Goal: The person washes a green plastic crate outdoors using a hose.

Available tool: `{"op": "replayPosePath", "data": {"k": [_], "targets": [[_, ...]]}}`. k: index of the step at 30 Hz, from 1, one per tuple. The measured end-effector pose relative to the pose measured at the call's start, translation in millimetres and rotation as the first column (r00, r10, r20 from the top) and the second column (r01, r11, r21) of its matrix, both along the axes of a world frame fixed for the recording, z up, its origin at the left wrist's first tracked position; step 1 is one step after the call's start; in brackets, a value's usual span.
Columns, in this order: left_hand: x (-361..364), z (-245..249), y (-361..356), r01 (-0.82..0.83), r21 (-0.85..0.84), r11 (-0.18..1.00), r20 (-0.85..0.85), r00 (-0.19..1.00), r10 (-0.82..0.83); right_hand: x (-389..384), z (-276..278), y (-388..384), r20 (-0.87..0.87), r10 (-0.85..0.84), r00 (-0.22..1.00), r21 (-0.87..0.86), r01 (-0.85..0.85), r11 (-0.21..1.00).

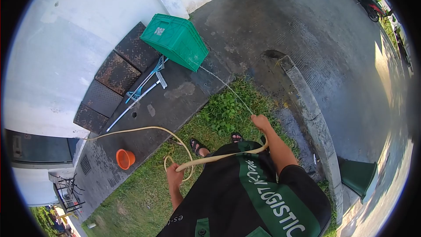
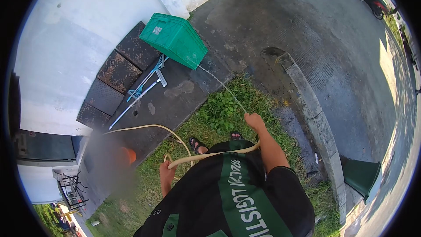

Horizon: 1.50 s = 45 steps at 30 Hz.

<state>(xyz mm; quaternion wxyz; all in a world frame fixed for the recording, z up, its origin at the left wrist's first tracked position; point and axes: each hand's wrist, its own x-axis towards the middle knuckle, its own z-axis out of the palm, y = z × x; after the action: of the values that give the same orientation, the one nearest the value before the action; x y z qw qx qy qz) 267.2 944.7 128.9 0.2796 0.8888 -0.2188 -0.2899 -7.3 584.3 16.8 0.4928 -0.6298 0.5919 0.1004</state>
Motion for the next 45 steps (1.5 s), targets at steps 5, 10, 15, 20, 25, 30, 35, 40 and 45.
{"op": "replayPosePath", "data": {"k": [5, 10, 15, 20, 25, 30, 35, 40, 45], "targets": [[1.3, -7.8, 5.2, 0.029, -0.037, 0.999, -0.012, 1.0, -0.029, -3.2, 14.7, 9.1, -0.072, 0.008, 0.997, 0.134, 0.001, 0.991], [2.4, -14.8, 11.6, 0.03, -0.051, 0.998, 0.005, 1.0, -0.03, -10.3, -10.8, 12.0, -0.061, -0.049, 0.997, 0.075, 0.053, 0.996], [1.0, -18.5, 14.9, 0.025, -0.045, 0.999, 0.011, 1.0, -0.024, -10.0, -15.9, 19.1, -0.096, -0.007, 0.995, 0.081, 0.015, 0.997], [-3.2, -17.3, 14.2, -0.009, -0.077, 0.997, -0.015, 1.0, 0.008, -7.2, -14.0, 22.3, -0.085, -0.021, 0.996, 0.1, 0.029, 0.995], [-5.2, -11.7, 11.9, -0.005, -0.078, 0.997, -0.025, 1.0, 0.003, -6.1, -11.4, 15.1, -0.071, -0.033, 0.997, 0.118, 0.041, 0.992], [-6.6, -13.1, 12.4, -0.023, -0.047, 0.999, -0.017, 1.0, 0.022, -3.6, -7.1, 14.0, -0.046, 0.005, 0.999, 0.108, 0.0, 0.994], [-5.0, -12.4, 17.3, -0.019, -0.099, 0.995, -0.016, 1.0, 0.018, 17.3, 33.2, -3.7, 0.159, 0.038, 0.987, -0.107, -0.021, 0.994], [0.3, -6.9, 13.4, -0.044, -0.11, 0.993, 0.01, 0.999, 0.046, 48.6, 70.9, -32.0, 0.17, 0.174, 0.97, -0.27, -0.124, 0.955], [-0.1, 15.9, -10.5, -0.171, -0.196, 0.965, -0.076, 0.984, 0.159, 88.6, 115.1, -62.7, 0.231, 0.136, 0.964, -0.325, -0.055, 0.944]]}}
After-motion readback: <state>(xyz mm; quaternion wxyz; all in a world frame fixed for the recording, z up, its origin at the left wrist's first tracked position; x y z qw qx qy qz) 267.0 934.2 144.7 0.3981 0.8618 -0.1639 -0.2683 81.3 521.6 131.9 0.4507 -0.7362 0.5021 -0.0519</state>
